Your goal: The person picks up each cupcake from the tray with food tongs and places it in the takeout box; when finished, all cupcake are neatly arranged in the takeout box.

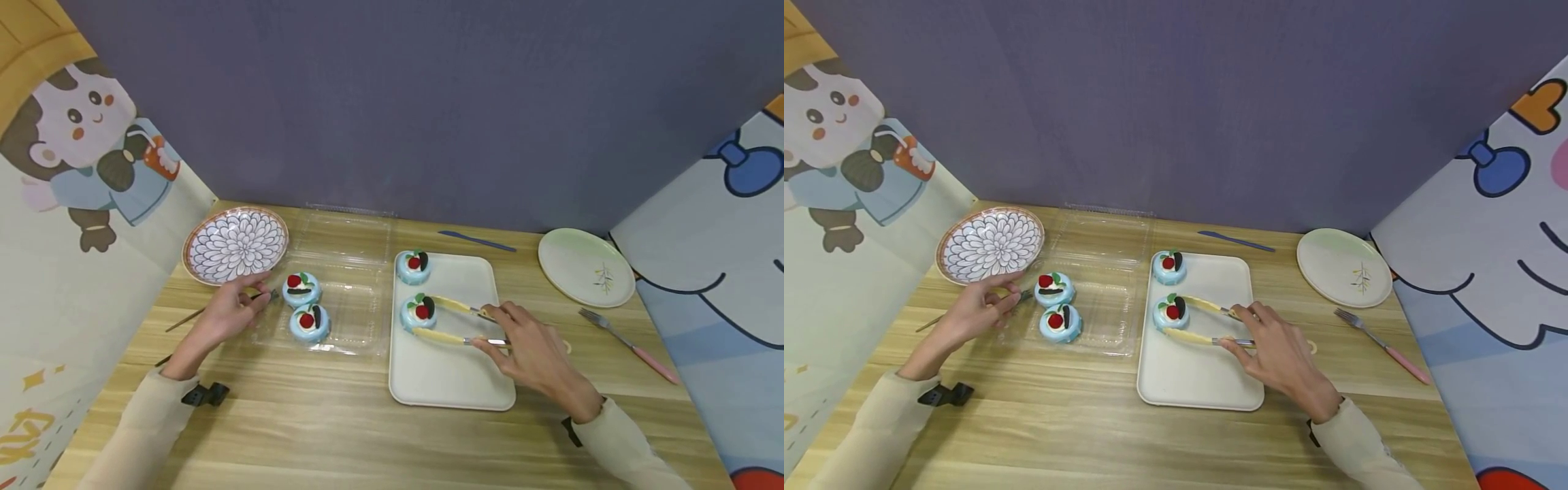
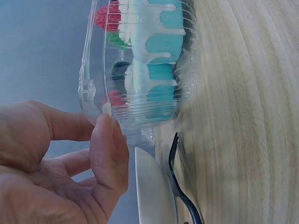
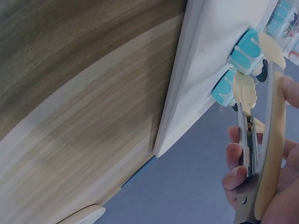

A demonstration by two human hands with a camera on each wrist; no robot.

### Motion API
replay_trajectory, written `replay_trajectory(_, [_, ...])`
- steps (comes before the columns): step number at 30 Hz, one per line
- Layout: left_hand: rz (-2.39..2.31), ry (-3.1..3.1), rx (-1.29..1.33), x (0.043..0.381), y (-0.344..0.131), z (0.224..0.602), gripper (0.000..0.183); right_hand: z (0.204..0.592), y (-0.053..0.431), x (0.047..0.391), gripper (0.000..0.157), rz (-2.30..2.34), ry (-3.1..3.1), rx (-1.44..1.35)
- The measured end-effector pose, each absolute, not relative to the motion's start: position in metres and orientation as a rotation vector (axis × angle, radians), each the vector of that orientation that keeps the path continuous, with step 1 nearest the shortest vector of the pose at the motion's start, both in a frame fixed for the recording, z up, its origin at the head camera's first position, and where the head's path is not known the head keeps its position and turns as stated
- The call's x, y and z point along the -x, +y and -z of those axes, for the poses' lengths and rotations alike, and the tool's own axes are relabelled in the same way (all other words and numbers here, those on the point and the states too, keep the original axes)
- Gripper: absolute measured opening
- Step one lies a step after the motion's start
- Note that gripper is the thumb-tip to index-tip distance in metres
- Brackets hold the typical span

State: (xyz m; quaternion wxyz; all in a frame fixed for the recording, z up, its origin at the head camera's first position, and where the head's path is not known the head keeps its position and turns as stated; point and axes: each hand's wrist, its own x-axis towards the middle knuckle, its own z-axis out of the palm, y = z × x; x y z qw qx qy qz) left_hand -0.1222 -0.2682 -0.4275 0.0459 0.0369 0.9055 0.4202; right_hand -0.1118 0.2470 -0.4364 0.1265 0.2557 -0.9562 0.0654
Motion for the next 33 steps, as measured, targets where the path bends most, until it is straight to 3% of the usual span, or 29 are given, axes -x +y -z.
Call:
replay_trajectory(15, [-1.295,2.770,-0.103,0.120,-0.273,0.426,0.050,0.407,0.239,0.131,0.066,-0.219,-2.566,-0.756])
replay_trajectory(25, [-1.292,2.775,-0.097,0.119,-0.272,0.428,0.049,0.381,0.188,0.143,0.062,-0.190,-2.491,-0.911])
replay_trajectory(33, [-1.312,2.743,-0.089,0.123,-0.268,0.429,0.049,0.387,0.145,0.152,0.058,-0.183,-2.525,-1.044])
